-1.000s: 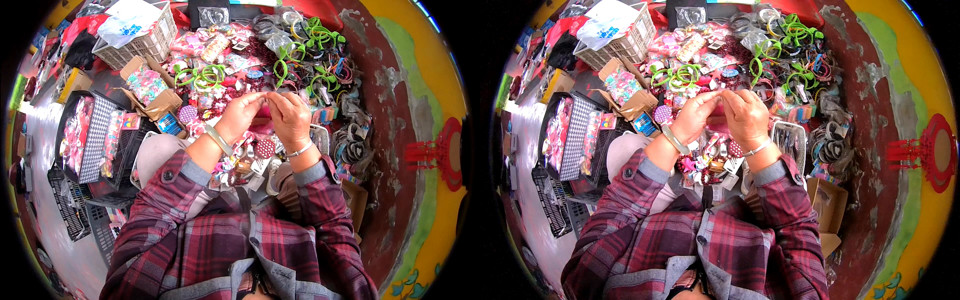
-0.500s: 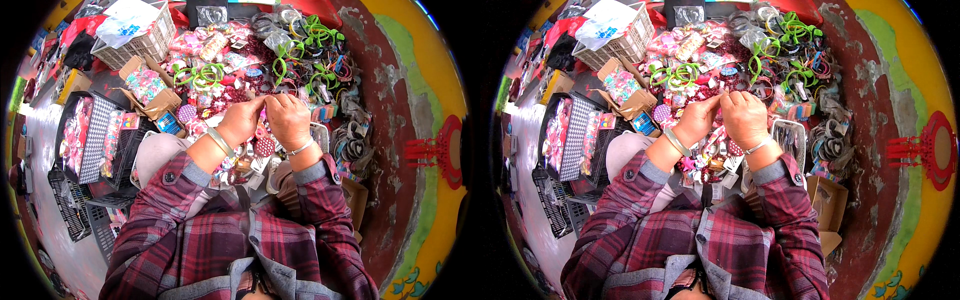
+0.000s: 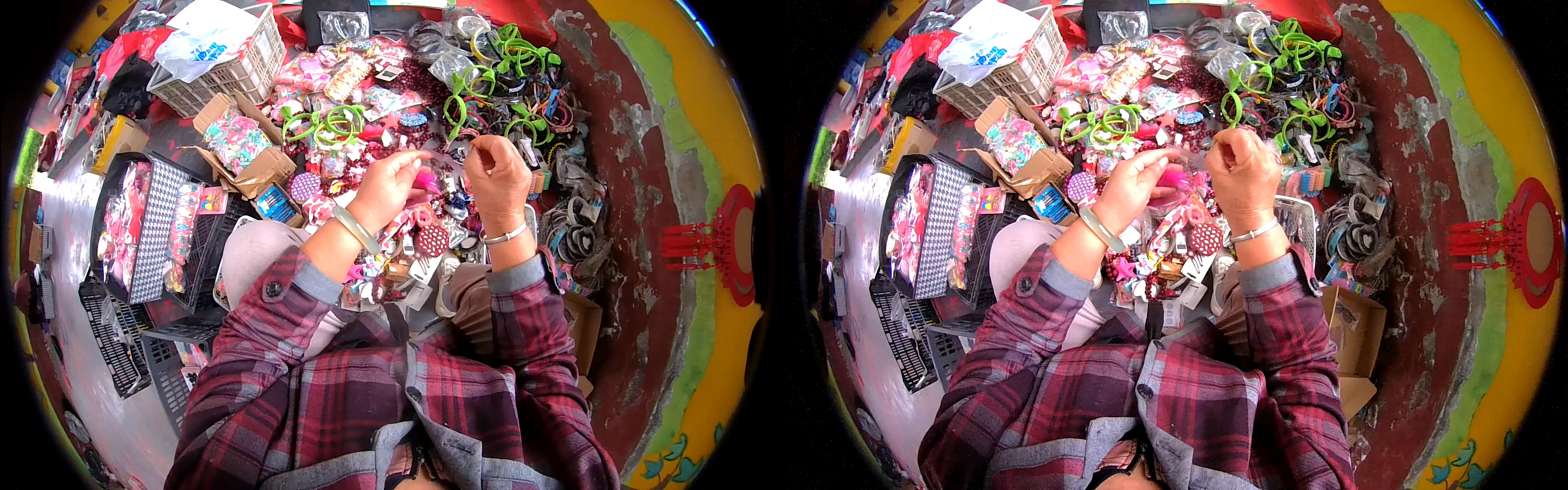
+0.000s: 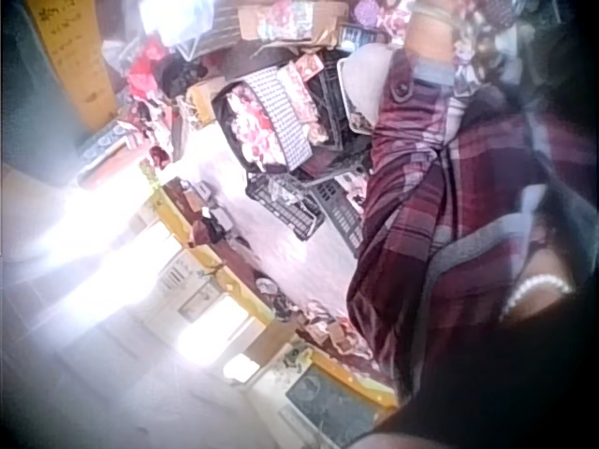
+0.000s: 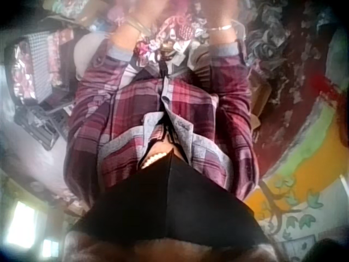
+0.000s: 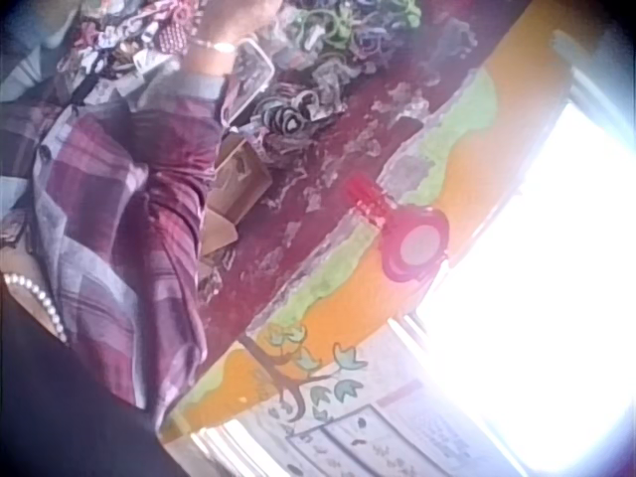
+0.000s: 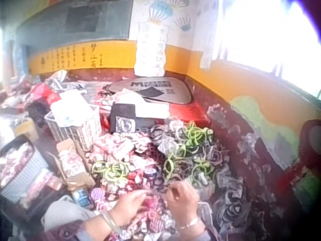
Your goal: The person sits on the floor and sorts through a large pile of hair accessories, picking up items like hair clips and scrunchies, examining them, and placing them into a nearby box or basket.
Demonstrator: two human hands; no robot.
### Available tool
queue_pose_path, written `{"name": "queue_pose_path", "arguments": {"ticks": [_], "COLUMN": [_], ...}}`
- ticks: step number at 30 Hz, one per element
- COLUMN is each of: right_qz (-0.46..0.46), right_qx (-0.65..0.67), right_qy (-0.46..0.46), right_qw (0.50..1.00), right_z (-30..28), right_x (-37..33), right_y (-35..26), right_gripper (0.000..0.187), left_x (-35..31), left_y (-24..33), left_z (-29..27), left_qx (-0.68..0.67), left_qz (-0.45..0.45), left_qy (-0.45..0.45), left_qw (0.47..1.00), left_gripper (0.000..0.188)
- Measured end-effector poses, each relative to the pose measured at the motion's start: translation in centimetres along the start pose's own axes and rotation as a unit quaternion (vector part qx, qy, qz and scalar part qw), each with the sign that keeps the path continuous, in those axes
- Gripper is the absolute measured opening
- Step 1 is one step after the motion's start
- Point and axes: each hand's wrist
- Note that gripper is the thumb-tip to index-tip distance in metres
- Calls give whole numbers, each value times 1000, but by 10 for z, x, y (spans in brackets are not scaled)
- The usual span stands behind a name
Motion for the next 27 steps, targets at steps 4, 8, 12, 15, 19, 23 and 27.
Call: {"name": "queue_pose_path", "arguments": {"ticks": [4, 8, 12, 15, 19, 23, 27], "right_qz": [-23, 159, 257, 241, 129, 24, -92], "right_qx": [7, 205, 228, 153, -91, -18, -85], "right_qy": [7, 97, 147, 92, 27, 35, -50], "right_qw": [1000, 961, 928, 954, 987, 999, 991], "right_z": [0, -17, -38, -41, -36, -18, -5], "right_x": [-1, 13, 25, 22, 16, 14, 0], "right_y": [-3, 28, 53, 66, 78, 24, -9], "right_gripper": [10, 3, 4, 6, 9, 7, 10], "left_x": [3, 4, 5, 7, 4, 3, 0], "left_y": [-2, 4, 10, 9, 16, 11, 11], "left_z": [-6, -7, -13, -18, -11, -13, -4], "left_qx": [-55, -118, -169, -195, -194, -192, -162], "left_qz": [-11, -47, -40, -20, -34, -43, -51], "left_qy": [5, 62, 110, 123, 122, 80, 41], "left_qw": [998, 990, 979, 973, 973, 977, 985], "left_gripper": [26, 27, 28, 27, 26, 25, 24]}}
Point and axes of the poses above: each hand's wrist, its own x-axis towards the middle knuckle, its own z-axis out of the palm, y = z × x, and after that the axes turned 5 degrees about y, right-handed
